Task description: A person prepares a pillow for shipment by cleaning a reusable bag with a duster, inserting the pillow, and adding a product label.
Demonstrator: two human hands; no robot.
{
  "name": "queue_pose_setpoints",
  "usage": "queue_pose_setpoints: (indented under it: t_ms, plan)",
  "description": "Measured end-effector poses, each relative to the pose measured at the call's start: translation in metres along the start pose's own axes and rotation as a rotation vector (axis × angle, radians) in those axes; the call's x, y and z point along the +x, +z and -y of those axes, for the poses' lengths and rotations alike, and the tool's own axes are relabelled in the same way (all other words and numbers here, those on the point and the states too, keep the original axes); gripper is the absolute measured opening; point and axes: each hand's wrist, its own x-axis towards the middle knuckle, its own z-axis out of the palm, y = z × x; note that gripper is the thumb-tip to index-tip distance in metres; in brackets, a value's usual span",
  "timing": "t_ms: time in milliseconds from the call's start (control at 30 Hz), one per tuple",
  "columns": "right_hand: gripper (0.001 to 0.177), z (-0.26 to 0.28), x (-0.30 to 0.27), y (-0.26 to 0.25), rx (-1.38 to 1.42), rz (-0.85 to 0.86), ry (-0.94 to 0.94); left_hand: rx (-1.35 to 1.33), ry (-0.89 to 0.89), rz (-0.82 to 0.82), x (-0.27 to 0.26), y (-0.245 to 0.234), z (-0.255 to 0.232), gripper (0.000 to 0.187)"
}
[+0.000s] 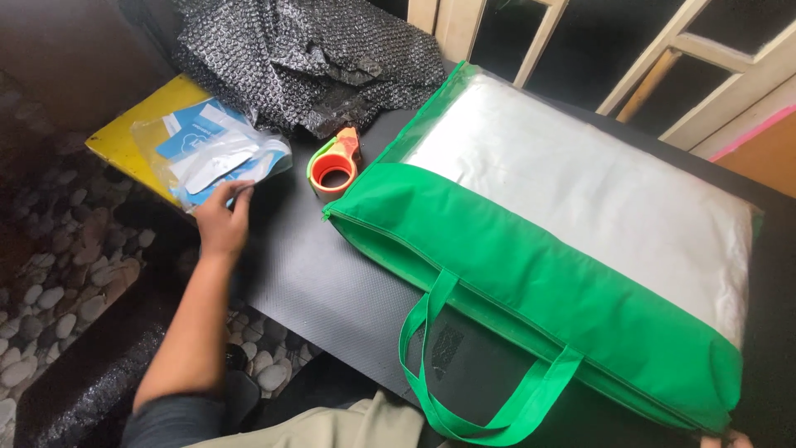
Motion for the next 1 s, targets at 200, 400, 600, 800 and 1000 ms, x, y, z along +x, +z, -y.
queue_pose_setpoints:
  t_ms: [200, 400, 600, 800, 1000]
  plan:
    - [0.050, -0.024, -0.029, 0.021, 0.001, -0.015, -0.006, -0.285, 0.002, -0.188, -0.041, -0.002, -0.117, 0.016]
    - [0.089, 0.181, -0.087, 0.026, 0.195, 0.018, 0.051, -0.685, 0.003, 0.032, -0.077, 0.034, -0.231, 0.011]
    - [0.066, 0.399, -0.161, 0.066, -0.129, -0.006, -0.348, -0.990, 0.173, 0.419, -0.121, 0.071, -0.331, 0.013]
    - [0.061, 0.373, -0.206, 0.126, 0.176, 0.269, -0.265, -1.183, 0.449, 0.796, -0.169, 0.071, -0.398, 0.014]
    - [0.027, 0.365, -0.202, 0.094, 0.242, 0.157, 0.261, -1.188, 0.733, 1.088, -0.148, 0.052, -0.393, 0.039]
